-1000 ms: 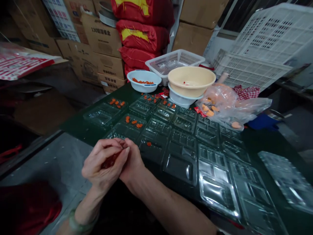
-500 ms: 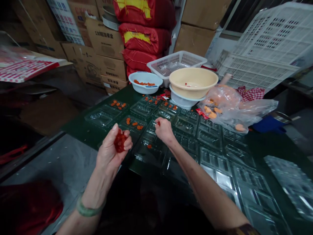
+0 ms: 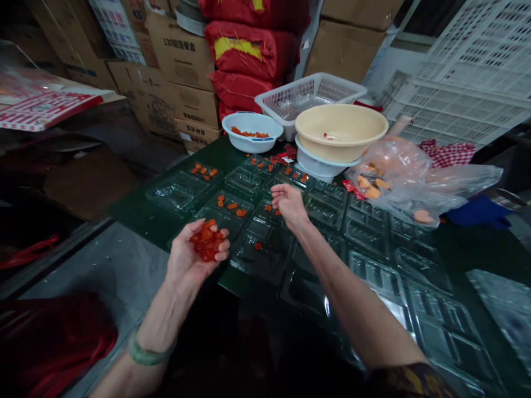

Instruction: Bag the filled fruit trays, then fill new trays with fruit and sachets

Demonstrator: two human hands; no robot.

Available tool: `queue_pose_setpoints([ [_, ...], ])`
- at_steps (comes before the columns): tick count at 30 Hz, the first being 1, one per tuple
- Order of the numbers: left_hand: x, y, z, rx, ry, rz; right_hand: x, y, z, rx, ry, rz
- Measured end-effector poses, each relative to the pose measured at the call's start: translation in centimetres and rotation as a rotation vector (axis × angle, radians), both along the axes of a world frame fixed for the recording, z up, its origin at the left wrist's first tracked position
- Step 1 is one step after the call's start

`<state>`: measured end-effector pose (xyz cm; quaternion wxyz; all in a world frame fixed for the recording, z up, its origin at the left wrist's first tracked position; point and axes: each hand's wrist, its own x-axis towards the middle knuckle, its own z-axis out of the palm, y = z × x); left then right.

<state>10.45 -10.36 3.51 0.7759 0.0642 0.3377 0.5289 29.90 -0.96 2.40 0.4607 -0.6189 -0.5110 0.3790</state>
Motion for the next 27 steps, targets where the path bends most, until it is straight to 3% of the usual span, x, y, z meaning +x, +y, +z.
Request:
queue_pose_setpoints([
  [4, 0.1, -0.1, -0.1, 0.016, -0.019, -0.033, -2.1, 0.2, -1.1, 0.061, 0.016, 0.027],
  [11, -0.6, -0.1, -0.7, 0.137, 0.062, 0.042, 0.7, -0.8, 0.2, 0.079, -0.178, 0.018],
  [13, -0.5, -0.4, -0.8, 0.16, 0.126, 0.036, 0.3, -2.6, 1.0, 0.05, -0.235, 0.127],
  [15, 0.0, -1.0, -1.1, 0.197, 0.23, -0.014, -1.1, -5.4, 1.8, -0.009, -0.215, 0.33],
  [17, 0.6, -1.9, -1.4, 0.221, 0.35, -0.11, -2.8, -8.7, 2.3, -0.032, -0.148, 0.529],
  [19, 1.2, -2.9, -1.8, 0.226, 0.431, -0.228, -3.9, -11.5, 2.3, 0.015, -0.131, 0.608],
  [21, 1.5, -3.6, -1.9, 0.226, 0.446, -0.296, -4.0, -13.2, 1.9, 0.063, -0.164, 0.561],
  [23, 1.4, -3.9, -1.9, 0.225, 0.404, -0.276, -3.1, -13.6, 1.3, 0.095, -0.302, 0.435],
  [25, 1.0, -3.8, -1.7, 0.221, 0.346, -0.202, -2.0, -13.0, 0.6, 0.126, -0.566, 0.348],
  [27, 0.6, -3.6, -1.6, 0.224, 0.323, -0.132, -1.4, -12.0, 0.1, 0.101, -0.884, 0.376],
])
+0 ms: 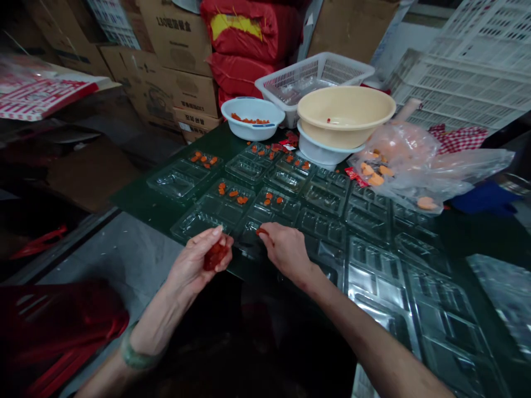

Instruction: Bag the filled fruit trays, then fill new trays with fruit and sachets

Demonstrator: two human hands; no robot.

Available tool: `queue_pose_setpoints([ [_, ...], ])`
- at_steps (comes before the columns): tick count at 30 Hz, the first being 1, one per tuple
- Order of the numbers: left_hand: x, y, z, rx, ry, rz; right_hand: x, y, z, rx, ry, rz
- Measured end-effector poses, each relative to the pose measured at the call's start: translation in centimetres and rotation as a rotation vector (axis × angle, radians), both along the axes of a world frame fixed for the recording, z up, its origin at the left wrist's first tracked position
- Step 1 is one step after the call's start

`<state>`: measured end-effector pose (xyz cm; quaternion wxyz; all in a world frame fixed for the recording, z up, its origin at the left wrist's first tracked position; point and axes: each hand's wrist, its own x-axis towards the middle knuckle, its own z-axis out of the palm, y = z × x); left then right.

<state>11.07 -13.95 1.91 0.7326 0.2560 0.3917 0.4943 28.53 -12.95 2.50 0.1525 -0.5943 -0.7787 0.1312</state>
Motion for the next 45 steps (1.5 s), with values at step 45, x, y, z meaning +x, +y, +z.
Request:
queue_pose_setpoints([
  [45, -0.5, 2.1, -0.2, -0.105, -0.17, 0.073, 2.4, 11.7, 1.0, -0.119, -0.438, 0.056],
])
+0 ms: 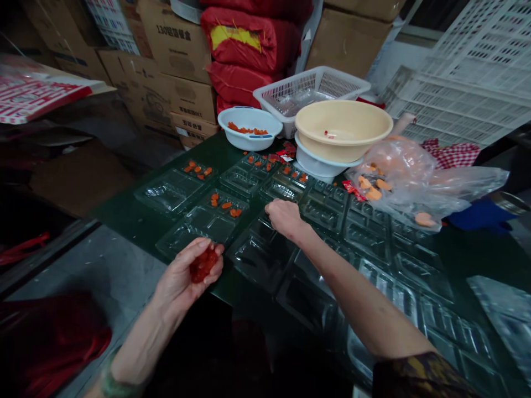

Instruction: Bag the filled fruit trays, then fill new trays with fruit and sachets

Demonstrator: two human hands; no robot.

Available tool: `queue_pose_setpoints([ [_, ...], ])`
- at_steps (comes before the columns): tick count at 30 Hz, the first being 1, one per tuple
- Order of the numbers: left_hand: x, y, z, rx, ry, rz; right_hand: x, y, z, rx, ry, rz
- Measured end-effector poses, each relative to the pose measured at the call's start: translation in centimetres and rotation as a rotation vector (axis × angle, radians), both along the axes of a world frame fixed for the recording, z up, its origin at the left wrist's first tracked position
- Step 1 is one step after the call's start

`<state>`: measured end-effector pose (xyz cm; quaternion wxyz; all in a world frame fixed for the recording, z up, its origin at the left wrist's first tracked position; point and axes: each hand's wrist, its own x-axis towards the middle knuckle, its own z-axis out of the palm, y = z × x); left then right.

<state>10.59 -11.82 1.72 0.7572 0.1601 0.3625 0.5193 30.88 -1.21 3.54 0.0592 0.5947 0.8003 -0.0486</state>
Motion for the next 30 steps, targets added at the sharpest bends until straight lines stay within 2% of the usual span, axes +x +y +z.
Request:
queue_pose_setpoints([
  [4, 0.1, 0.3, 0.0, -0.003, -0.027, -0.009, -0.7, 0.7, 0.1, -0.057, -0.04, -0.035],
  [7, 0.2, 0.5, 0.3, -0.006, -0.048, -0.014, -0.5, 1.0, 0.1, -0.065, 0.02, -0.064],
  [16, 0.3, 0.6, 0.4, -0.015, -0.067, -0.016, 0.8, 0.9, 0.0, -0.131, 0.459, -0.206],
  [20, 0.3, 0.6, 0.2, -0.029, -0.082, -0.022, 0.7, 1.0, -0.7, -0.072, 0.594, -0.274],
  [23, 0.1, 0.9, 0.4, -0.078, -0.134, -0.007, 0.9, 0.0, -0.3, -0.067, 0.713, -0.328],
  [25, 0.2, 1.3, 0.7, -0.121, -0.183, 0.024, 0.5, -1.6, 0.3, -0.202, 0.956, -0.383],
  [27, 0.6, 1.7, 1.1, -0.135, -0.229, 0.07, -0.6, -3.8, 0.6, -0.421, 1.329, -0.476],
  [29, 1.5, 2.1, 1.6, -0.095, -0.262, 0.142, -2.2, -6.1, 0.5, -0.624, 1.664, -0.585],
  [30, 2.0, 2.1, 1.8, -0.048, -0.26, 0.185, -3.1, -7.1, 0.5, -0.692, 1.764, -0.636],
])
